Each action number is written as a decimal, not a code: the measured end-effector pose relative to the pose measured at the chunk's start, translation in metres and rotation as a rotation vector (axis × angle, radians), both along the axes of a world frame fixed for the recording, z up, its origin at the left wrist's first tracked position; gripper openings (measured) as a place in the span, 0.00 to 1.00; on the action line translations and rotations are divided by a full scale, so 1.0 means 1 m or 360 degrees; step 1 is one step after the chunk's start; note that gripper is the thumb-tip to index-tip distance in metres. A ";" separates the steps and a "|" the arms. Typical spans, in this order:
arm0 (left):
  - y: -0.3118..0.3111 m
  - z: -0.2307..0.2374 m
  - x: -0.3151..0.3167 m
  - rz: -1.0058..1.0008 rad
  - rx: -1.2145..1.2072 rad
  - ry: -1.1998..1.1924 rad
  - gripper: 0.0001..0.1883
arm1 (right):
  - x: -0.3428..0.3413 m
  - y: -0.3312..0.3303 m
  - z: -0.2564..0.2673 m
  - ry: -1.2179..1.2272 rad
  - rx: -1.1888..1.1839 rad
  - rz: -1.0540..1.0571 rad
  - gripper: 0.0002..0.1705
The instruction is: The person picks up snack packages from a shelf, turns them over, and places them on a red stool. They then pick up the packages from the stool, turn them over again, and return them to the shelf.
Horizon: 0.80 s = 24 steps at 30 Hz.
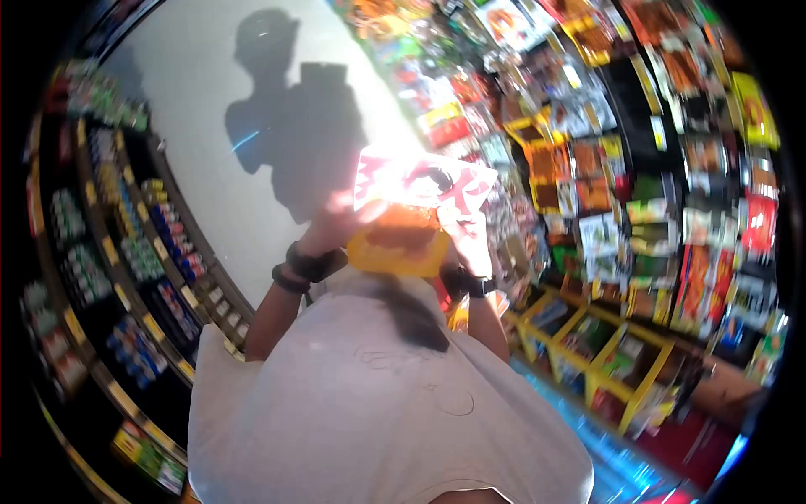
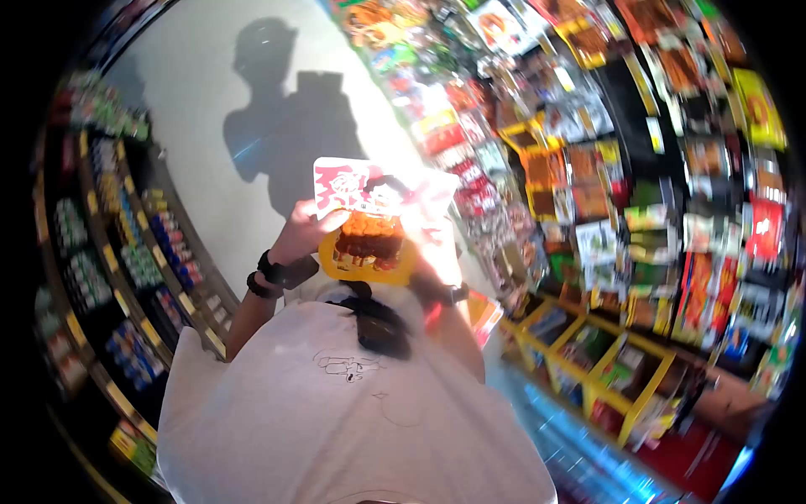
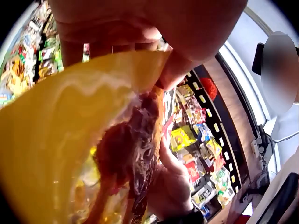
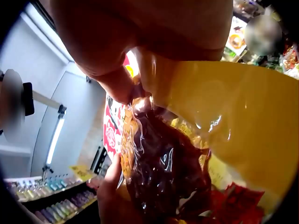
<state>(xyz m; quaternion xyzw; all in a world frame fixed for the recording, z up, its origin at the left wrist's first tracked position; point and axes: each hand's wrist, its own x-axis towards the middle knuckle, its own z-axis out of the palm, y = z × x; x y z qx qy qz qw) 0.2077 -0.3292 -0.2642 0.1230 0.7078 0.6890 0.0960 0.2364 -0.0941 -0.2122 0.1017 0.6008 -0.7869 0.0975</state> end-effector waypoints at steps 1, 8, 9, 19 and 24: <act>-0.007 0.011 0.003 0.0129 0.0109 -0.0027 0.12 | -0.006 -0.011 0.004 0.0024 0.0075 0.0090 0.04; -0.052 0.043 0.021 0.0511 0.0279 0.0030 0.11 | -0.038 -0.056 0.020 0.0207 0.0437 0.0460 0.05; -0.054 0.045 0.025 0.0525 0.0299 -0.0077 0.11 | -0.041 -0.061 0.027 0.0225 0.0503 0.0486 0.05; -0.053 0.084 -0.001 0.0544 0.0047 0.0314 0.12 | -0.060 -0.057 0.087 0.0406 0.0633 0.0681 0.13; -0.037 0.080 -0.029 0.0366 0.0083 0.0203 0.14 | -0.071 -0.031 0.057 0.0479 0.0559 0.0456 0.10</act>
